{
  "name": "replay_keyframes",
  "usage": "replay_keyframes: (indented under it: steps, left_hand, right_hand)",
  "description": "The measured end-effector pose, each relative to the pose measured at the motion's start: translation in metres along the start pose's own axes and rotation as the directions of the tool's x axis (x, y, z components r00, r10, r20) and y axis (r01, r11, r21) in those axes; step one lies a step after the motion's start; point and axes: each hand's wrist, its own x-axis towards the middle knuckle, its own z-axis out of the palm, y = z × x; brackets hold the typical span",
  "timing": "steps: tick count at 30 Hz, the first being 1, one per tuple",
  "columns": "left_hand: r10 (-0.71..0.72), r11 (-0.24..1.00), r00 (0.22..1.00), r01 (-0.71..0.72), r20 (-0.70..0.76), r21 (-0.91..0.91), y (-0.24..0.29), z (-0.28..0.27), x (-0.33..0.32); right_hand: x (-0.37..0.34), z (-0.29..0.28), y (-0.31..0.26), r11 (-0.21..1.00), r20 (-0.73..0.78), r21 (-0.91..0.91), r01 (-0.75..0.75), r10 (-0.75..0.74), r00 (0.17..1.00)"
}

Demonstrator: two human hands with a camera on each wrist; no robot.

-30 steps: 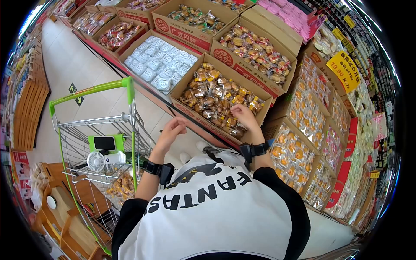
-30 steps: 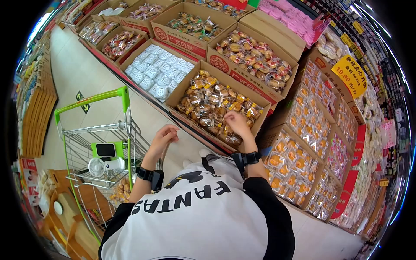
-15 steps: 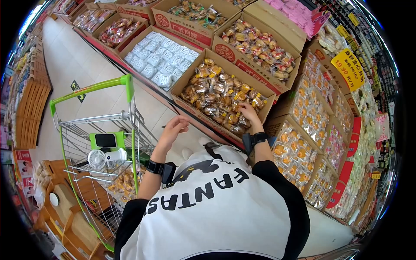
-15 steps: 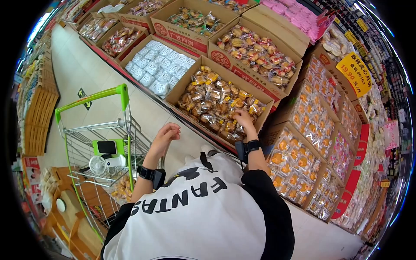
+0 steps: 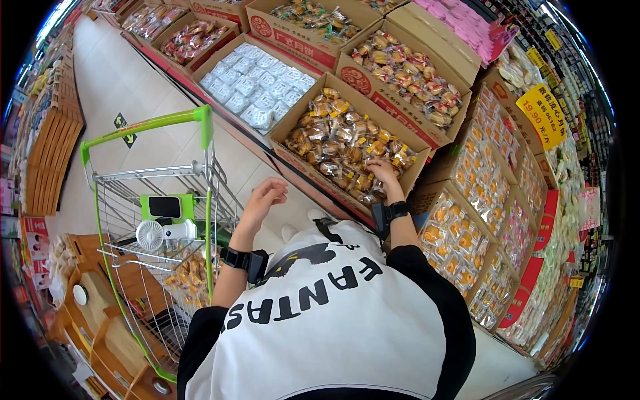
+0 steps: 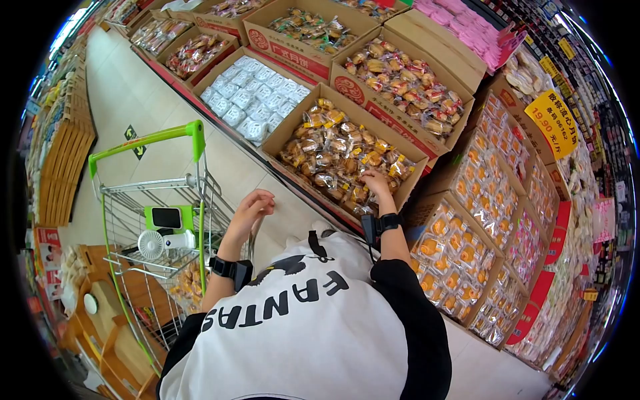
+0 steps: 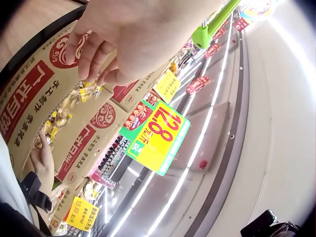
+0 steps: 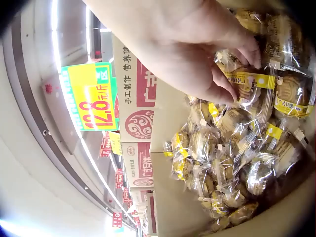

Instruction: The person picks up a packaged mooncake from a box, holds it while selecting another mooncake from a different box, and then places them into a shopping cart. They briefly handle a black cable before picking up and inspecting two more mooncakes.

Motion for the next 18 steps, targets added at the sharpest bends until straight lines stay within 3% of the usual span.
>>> replay_keyframes:
  steps: [1,3,7,10,13,15,18]
  left_hand:
    - [0.004,1.000,1.000,-0.004,0.001,0.008,-0.001,-0.002,0.000]
    - [0.008,1.000,1.000,-0.008,0.000,0.016,0.000,-0.003,-0.001]
    - [0.011,1.000,1.000,-0.011,-0.020,0.006,0.002,-0.004,-0.004]
    - [0.008,1.000,1.000,-0.007,-0.028,0.009,0.001,-0.005,-0.005]
    - [-0.001,1.000,0.999,0.002,-0.039,0.006,0.001,-0.006,-0.007]
    - [0.001,1.000,0.999,-0.001,-0.043,-0.001,0.002,-0.007,-0.008]
    - [0.001,1.000,0.998,-0.002,-0.055,-0.003,0.001,-0.009,-0.010]
  right_hand:
    - [0.002,0.001,0.003,1.000,0.002,-0.001,0.000,0.000,1.000]
    - [0.012,0.004,0.015,0.978,0.098,0.211,-0.001,-0.020,0.995]
    - [0.020,0.004,0.022,0.986,0.056,0.157,0.053,-0.063,0.996]
    - [0.004,-0.006,0.002,0.994,0.142,0.084,-0.075,0.062,0.988]
    - [0.003,-0.006,0.004,0.988,0.158,0.126,-0.089,0.069,0.985]
    - [0.006,-0.003,0.006,0.958,0.175,0.202,-0.202,0.168,0.970]
    - [0.009,0.002,0.007,0.953,0.197,0.227,-0.198,0.154,0.968]
